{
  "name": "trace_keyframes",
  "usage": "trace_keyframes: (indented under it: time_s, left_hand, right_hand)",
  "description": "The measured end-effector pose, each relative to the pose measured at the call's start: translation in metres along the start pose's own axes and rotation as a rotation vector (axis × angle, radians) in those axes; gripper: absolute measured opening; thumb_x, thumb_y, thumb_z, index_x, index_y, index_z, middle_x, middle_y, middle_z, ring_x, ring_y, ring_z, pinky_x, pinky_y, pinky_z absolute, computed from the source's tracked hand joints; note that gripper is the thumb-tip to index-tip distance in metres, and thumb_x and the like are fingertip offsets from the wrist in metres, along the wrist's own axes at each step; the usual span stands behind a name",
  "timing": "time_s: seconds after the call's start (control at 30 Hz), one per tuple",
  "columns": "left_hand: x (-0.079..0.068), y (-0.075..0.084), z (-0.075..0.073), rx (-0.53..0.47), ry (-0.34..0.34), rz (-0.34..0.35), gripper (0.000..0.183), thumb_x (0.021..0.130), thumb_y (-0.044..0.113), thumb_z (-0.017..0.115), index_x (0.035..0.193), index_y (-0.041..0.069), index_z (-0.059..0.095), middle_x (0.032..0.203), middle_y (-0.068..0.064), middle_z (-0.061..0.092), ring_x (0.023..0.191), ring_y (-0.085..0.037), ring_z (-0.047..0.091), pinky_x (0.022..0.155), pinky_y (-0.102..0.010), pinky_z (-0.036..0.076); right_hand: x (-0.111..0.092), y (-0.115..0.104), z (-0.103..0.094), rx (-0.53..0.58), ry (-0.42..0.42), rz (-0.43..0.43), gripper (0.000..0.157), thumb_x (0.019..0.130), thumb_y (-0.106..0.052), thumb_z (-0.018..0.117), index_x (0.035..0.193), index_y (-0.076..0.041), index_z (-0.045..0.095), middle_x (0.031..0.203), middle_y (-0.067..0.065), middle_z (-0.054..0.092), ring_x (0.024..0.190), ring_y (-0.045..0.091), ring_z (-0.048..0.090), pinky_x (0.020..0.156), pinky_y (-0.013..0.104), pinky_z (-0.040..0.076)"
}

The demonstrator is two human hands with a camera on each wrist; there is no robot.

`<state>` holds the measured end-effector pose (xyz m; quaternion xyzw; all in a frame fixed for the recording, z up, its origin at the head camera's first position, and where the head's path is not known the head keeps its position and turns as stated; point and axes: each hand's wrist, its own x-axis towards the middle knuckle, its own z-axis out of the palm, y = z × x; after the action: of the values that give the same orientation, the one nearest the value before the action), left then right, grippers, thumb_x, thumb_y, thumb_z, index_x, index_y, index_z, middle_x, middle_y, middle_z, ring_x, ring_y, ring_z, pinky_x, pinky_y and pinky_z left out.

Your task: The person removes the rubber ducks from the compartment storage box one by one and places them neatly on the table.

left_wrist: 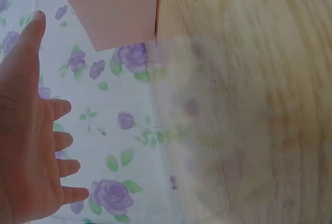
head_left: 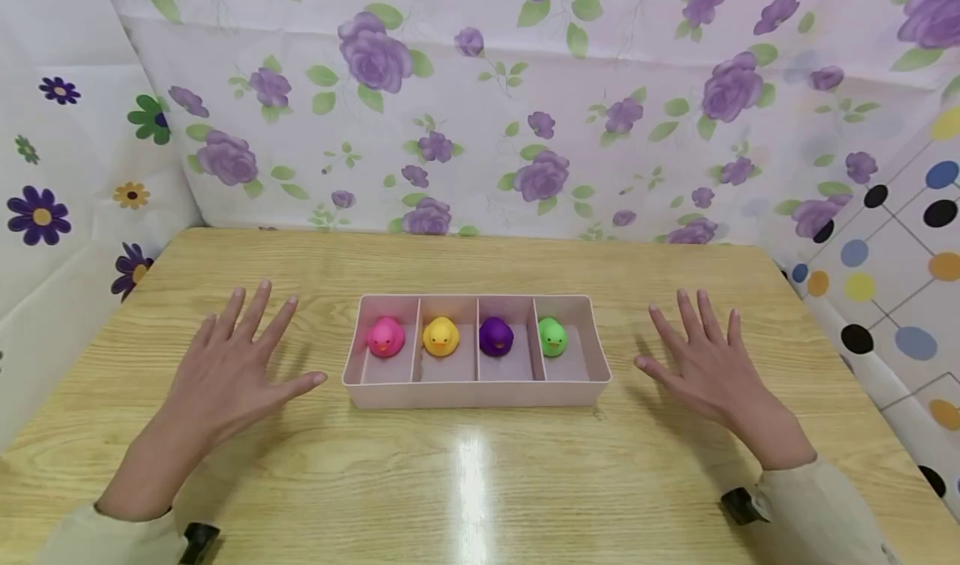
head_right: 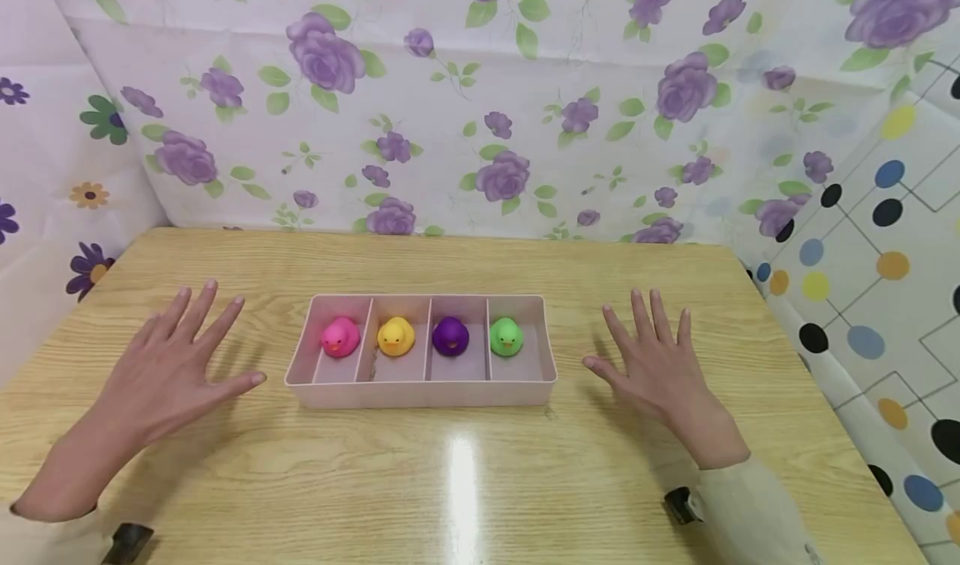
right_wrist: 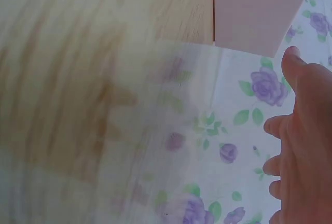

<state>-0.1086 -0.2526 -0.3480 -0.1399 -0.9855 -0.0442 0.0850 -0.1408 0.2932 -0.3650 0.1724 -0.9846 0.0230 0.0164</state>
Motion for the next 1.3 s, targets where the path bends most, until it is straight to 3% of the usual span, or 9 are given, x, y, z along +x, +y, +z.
trace_keyframes:
  time_s: [0.13, 0.43, 0.7, 0.9, 1.1, 1.3]
  left_hand:
    - [-0.001, 0.007, -0.002, -0.071, -0.025, -0.01, 0.096, 0.085, 0.066, 0.055, 0.153, 0.005, 0.025, 0.156, -0.026, 0.011, 0.139, -0.05, 0.011, 0.103, -0.066, 0.017]
    - [-0.002, 0.032, 0.0, -0.328, -0.08, -0.057, 0.094, 0.087, 0.057, 0.062, 0.155, 0.007, 0.02, 0.157, -0.021, 0.015, 0.137, -0.049, 0.02, 0.099, -0.068, 0.023]
    - [0.003, 0.044, 0.001, -0.581, -0.127, -0.11, 0.093, 0.088, 0.047, 0.067, 0.156, 0.012, 0.015, 0.159, -0.017, 0.014, 0.136, -0.049, 0.022, 0.1, -0.069, 0.023]
    - [0.008, 0.05, 0.004, -0.721, -0.155, -0.129, 0.093, 0.087, 0.043, 0.07, 0.156, 0.01, 0.016, 0.157, -0.021, 0.018, 0.126, -0.052, 0.039, 0.097, -0.062, 0.036]
    - [0.016, 0.056, 0.011, -0.836, -0.189, -0.176, 0.098, 0.084, 0.04, 0.074, 0.156, 0.009, 0.015, 0.155, -0.024, 0.021, 0.134, -0.046, 0.031, 0.1, -0.057, 0.036]
    - [0.021, 0.058, 0.016, -0.904, -0.226, -0.212, 0.103, 0.083, 0.036, 0.076, 0.156, 0.009, 0.008, 0.155, -0.026, 0.018, 0.133, -0.049, 0.031, 0.099, -0.057, 0.037]
  right_hand:
    - [-0.001, 0.001, 0.0, 0.036, -0.019, 0.001, 0.078, 0.098, -0.057, 0.04, 0.153, -0.005, 0.024, 0.155, 0.031, 0.004, 0.141, 0.046, -0.007, 0.103, 0.068, -0.01]
    - [0.0, 0.004, -0.001, 0.133, -0.063, -0.021, 0.072, 0.102, -0.049, 0.038, 0.153, -0.003, 0.02, 0.155, 0.031, 0.001, 0.141, 0.046, -0.006, 0.104, 0.069, -0.001]
    - [0.008, 0.004, -0.004, 0.282, -0.004, -0.072, 0.066, 0.102, -0.039, 0.046, 0.152, -0.001, 0.025, 0.154, 0.031, 0.013, 0.141, 0.047, 0.008, 0.105, 0.066, 0.014]
    - [0.012, -0.01, -0.014, 0.342, 0.021, -0.072, 0.065, 0.101, -0.04, 0.049, 0.152, -0.005, 0.029, 0.155, 0.023, 0.02, 0.14, 0.044, 0.018, 0.101, 0.066, 0.025]
    - [0.014, -0.034, -0.027, 0.385, 0.032, -0.13, 0.061, 0.099, -0.036, 0.054, 0.149, -0.005, 0.036, 0.153, 0.021, 0.027, 0.138, 0.044, 0.025, 0.1, 0.064, 0.029]
    - [0.022, -0.052, -0.035, 0.408, 0.051, -0.207, 0.054, 0.099, -0.028, 0.056, 0.145, -0.002, 0.043, 0.148, 0.021, 0.037, 0.133, 0.042, 0.035, 0.101, 0.059, 0.033]
